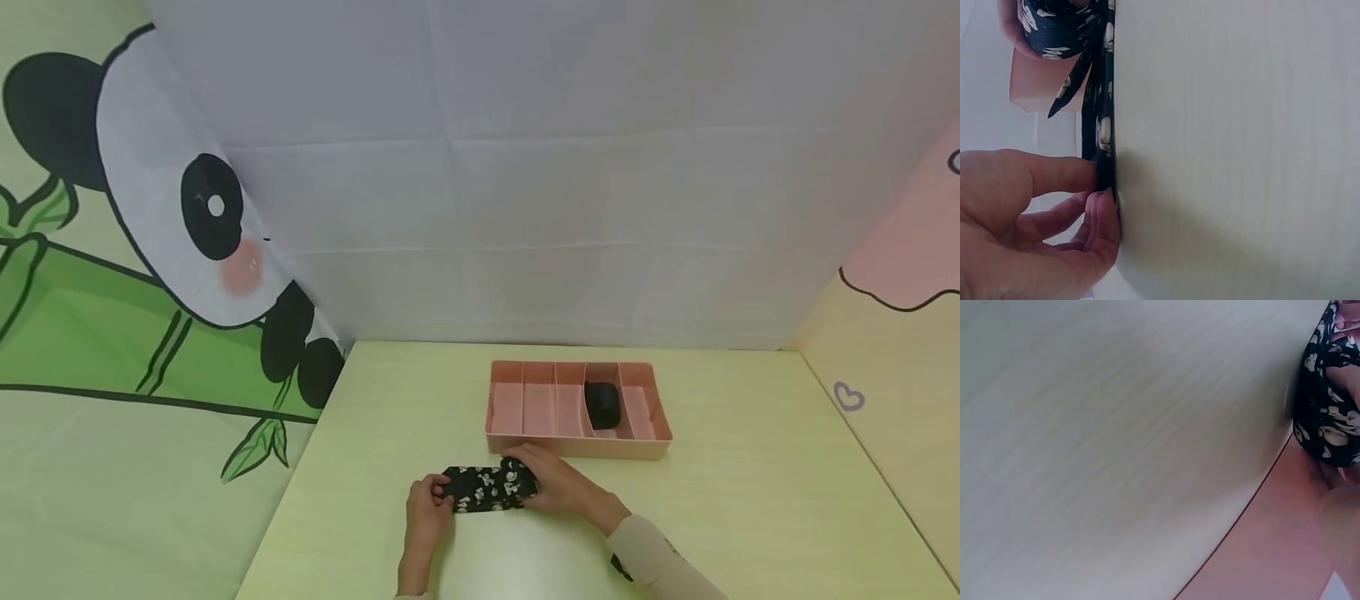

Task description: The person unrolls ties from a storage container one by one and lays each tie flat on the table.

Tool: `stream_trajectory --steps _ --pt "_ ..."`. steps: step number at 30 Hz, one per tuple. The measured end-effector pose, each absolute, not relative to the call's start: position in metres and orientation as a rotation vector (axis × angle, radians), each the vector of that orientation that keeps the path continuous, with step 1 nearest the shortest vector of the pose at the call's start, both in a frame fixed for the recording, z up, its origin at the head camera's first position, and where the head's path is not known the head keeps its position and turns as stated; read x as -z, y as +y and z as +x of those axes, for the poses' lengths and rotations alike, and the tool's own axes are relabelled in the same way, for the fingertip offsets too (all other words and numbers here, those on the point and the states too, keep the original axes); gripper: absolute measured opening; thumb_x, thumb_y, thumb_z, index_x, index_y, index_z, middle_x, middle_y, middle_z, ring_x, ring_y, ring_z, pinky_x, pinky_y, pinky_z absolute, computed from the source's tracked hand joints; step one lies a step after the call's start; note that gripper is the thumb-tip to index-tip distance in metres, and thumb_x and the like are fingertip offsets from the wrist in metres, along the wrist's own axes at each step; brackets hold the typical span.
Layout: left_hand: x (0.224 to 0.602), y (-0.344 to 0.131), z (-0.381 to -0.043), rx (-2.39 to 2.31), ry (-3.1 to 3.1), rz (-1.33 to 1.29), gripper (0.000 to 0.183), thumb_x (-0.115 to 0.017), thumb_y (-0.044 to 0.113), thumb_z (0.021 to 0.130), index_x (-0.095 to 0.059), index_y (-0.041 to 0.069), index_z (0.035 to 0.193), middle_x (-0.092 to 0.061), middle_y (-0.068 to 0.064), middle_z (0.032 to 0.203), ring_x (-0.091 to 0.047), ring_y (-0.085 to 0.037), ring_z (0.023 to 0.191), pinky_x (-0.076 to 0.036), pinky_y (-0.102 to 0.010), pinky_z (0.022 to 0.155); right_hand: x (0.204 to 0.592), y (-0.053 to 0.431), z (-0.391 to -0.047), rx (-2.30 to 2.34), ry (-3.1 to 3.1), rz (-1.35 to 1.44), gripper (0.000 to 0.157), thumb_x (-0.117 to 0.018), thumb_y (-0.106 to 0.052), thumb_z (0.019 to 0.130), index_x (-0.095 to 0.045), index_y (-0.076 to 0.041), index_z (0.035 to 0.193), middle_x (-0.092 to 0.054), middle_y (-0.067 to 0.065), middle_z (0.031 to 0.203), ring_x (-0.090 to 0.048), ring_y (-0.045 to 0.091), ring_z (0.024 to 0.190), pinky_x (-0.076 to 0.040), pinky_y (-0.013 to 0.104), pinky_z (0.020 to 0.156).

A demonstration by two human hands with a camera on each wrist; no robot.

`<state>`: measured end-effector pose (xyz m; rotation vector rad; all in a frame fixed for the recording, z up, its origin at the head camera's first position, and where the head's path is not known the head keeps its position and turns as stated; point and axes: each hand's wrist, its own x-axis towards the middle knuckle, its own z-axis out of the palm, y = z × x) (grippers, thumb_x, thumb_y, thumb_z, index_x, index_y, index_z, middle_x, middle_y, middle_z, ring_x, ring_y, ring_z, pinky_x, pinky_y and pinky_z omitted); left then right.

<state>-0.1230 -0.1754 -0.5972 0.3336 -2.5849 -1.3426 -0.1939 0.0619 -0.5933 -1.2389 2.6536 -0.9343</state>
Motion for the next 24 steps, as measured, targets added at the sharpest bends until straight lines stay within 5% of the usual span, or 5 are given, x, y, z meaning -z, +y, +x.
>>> stream_trajectory --steps 8,14,24 --pt "0.593 -0.166 -0.129 1.337 -2.573 0.405 0.012 -0.066 0.002 0.083 -0.064 -0.002 0.095 -0.056 -0.007 0.078 -0.052 -0.014 0.069 -0.043 -0.029 0.062 0.596 0.064 -0.193 0.951 2.642 -1.209 0.075 -0.08 -0.018 0.075 -0.041 -0.016 0.139 -0.047 0.0 0.134 -0.046 0.016 0.122 -0.043 0.039 0.096" --pt "0.597 -0.16 -0.136 1.437 -2.53 0.462 0.025 -0.068 0.024 0.087 -0.065 0.001 0.097 -0.06 -0.003 0.076 -0.057 -0.013 0.068 -0.046 -0.029 0.062 0.598 0.064 -0.194 1.004 2.649 -1.226 0.076 -0.082 -0.015 0.073 -0.043 -0.012 0.138 -0.049 -0.001 0.13 -0.048 0.014 0.116 -0.044 0.037 0.095" --pt "0.603 -0.161 -0.137 1.421 -2.585 0.394 0.038 -0.078 0.015 0.077 -0.059 -0.005 0.103 -0.058 -0.011 0.081 -0.057 -0.015 0.069 -0.047 -0.03 0.062 0.609 0.065 -0.189 1.093 2.687 -1.208 0.077 -0.081 -0.016 0.074 -0.04 -0.01 0.139 -0.047 0.0 0.132 -0.048 0.016 0.118 -0.043 0.038 0.096"
